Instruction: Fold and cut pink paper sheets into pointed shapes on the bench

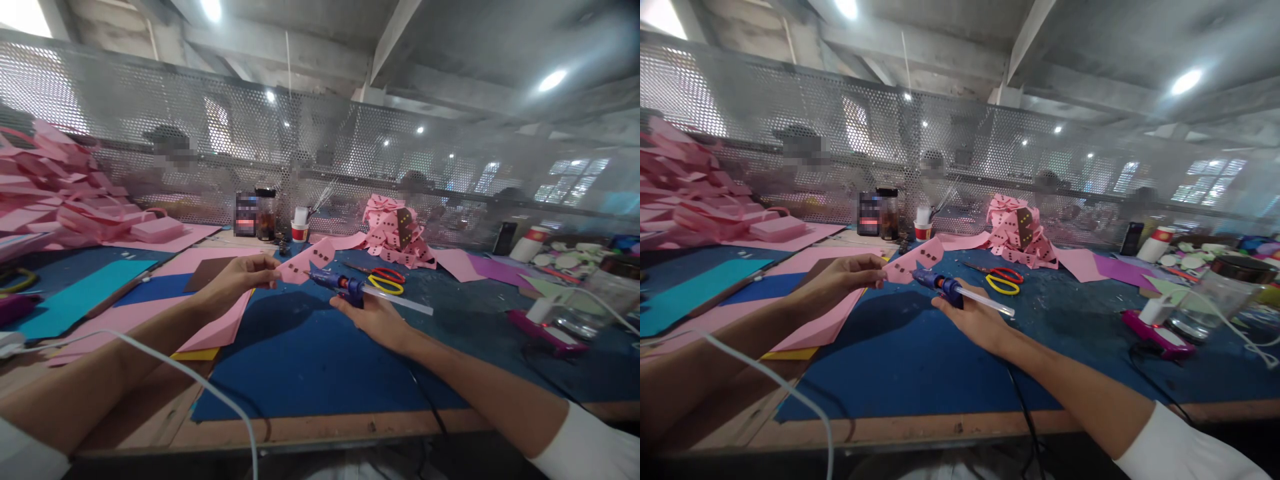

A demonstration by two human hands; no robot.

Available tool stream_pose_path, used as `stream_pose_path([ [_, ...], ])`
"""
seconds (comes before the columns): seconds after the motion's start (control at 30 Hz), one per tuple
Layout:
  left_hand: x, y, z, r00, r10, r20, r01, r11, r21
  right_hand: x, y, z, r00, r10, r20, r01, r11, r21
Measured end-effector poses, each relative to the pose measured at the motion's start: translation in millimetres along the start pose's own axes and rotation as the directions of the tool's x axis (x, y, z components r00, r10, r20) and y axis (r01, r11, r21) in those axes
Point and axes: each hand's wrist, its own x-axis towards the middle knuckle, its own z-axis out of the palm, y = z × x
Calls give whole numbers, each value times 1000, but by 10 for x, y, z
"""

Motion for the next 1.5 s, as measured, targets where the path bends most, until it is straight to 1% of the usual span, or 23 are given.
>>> stream_pose_path([
  [0.07, -3, 7, 1, 1000, -6, -4, 6, 1000, -11, 6, -22, -1, 997, 65, 28, -68, 993, 93],
  [0.13, 1, 8, 1, 1000, -13, -5, 13, 1000, -21, 16, -36, 3, 994, 102, 48, -110, 974, 198],
  [0.27, 14, -3, -2, 1000, -28, -12, 28, 999, -47, 55, -7, 18, 991, 94, 96, -126, 896, 426],
  [0.33, 18, -14, -10, 999, -38, -22, 37, 998, -60, 78, 31, 28, 985, 92, 145, -158, 813, 561],
  [0.4, 23, -29, -27, 998, -48, -37, 45, 996, -72, 98, 67, 31, 972, 93, 214, -218, 691, 689],
  [0.47, 32, -49, -54, 996, -57, -61, 52, 995, -85, 111, 94, 22, 956, 86, 282, -280, 566, 776],
  [0.5, 40, -60, -71, 995, -61, -78, 54, 994, -92, 117, 104, 12, 948, 85, 306, -305, 517, 800],
  [0.53, 50, -70, -90, 993, -64, -98, 55, 994, -98, 123, 114, 1, 942, 86, 324, -324, 481, 815],
  [0.6, 73, -86, -134, 986, -69, -150, 52, 993, -110, 135, 135, -22, 936, 94, 339, -343, 453, 823],
  [0.67, 97, -96, -188, 975, -71, -210, 46, 992, -121, 150, 164, -34, 933, 115, 340, -352, 472, 808],
  [0.73, 118, -103, -247, 960, -79, -269, 44, 990, -135, 167, 199, -28, 937, 141, 318, -343, 529, 776],
  [0.8, 137, -111, -308, 944, -94, -317, 48, 988, -149, 189, 237, -6, 947, 161, 276, -316, 613, 724],
  [0.9, 166, -130, -395, 927, -97, -364, 39, 986, -163, 232, 293, 42, 959, 179, 218, -276, 752, 599],
  [0.97, 186, -145, -453, 919, -83, -384, 21, 986, -163, 268, 324, 67, 961, 184, 208, -269, 806, 527],
  [1.1, 218, -175, -580, 900, -78, -430, 10, 987, -159, 335, 350, 72, 946, 212, 247, -303, 847, 436],
  [1.23, 234, -213, -677, 889, -73, -453, 6, 989, -147, 352, 316, 39, 928, 238, 287, -330, 884, 332],
  [1.37, 260, -259, -707, 884, -86, -459, 21, 989, -146, 336, 257, 26, 924, 267, 275, -327, 923, 201],
  [1.5, 268, -267, -697, 885, -97, -456, 31, 988, -151, 340, 227, 34, 925, 271, 267, -315, 939, 138],
])
